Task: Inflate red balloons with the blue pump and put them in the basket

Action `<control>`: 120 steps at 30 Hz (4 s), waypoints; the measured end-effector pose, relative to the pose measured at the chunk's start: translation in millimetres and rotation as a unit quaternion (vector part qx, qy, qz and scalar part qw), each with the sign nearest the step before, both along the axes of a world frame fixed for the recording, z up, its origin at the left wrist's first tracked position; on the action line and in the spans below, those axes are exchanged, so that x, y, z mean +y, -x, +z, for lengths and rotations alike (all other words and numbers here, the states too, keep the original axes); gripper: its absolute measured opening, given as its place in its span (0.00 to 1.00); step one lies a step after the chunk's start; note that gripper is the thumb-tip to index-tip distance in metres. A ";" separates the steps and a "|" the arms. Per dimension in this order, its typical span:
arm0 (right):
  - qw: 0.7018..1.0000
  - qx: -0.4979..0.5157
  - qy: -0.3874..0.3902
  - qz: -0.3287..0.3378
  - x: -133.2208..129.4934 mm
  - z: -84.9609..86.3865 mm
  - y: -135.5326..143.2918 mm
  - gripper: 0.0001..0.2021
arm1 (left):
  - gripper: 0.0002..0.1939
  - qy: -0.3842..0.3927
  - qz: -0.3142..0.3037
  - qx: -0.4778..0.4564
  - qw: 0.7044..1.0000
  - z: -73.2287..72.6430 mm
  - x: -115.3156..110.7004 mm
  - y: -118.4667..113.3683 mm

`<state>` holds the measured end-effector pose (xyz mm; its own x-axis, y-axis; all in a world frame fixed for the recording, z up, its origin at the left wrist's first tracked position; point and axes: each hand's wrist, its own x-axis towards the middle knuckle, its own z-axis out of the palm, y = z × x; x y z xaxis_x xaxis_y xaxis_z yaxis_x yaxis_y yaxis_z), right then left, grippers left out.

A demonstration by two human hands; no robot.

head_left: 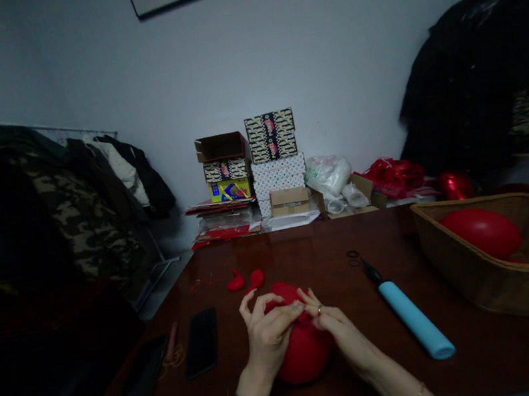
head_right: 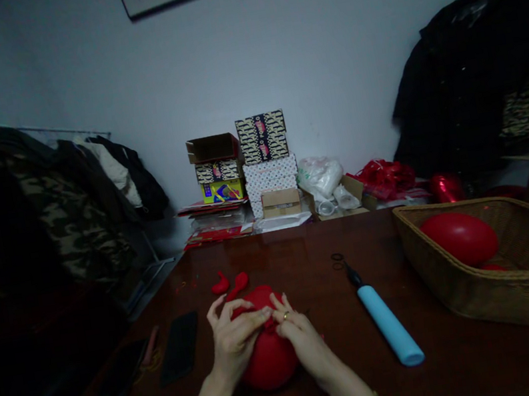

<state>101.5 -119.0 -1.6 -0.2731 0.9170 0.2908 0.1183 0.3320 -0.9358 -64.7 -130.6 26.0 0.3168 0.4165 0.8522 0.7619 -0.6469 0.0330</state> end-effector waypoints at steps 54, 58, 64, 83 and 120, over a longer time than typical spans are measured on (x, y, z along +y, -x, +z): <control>0.978 0.015 -0.106 -0.178 18.5 -3.3 23.3 0.19 | 0.07 0.211 -0.007 -0.270 0.939 -16.6 -8.4 -4.7; 0.984 -0.024 -0.117 -0.131 15.1 -2.1 21.3 0.20 | 0.10 0.296 -0.048 -0.365 0.882 -15.8 -4.7 1.0; 0.963 -0.111 -0.228 -0.085 11.1 5.1 29.3 0.05 | 0.10 0.288 -0.047 -0.290 0.912 -12.7 -9.2 -3.9; 0.930 -0.162 -0.285 -0.169 4.0 -0.3 37.4 0.06 | 0.12 0.007 0.149 0.062 0.987 -4.7 -28.8 5.4; 0.874 -0.205 -0.396 -0.195 2.3 -2.4 33.9 0.05 | 0.13 0.089 0.129 0.073 0.985 -12.9 -29.2 12.3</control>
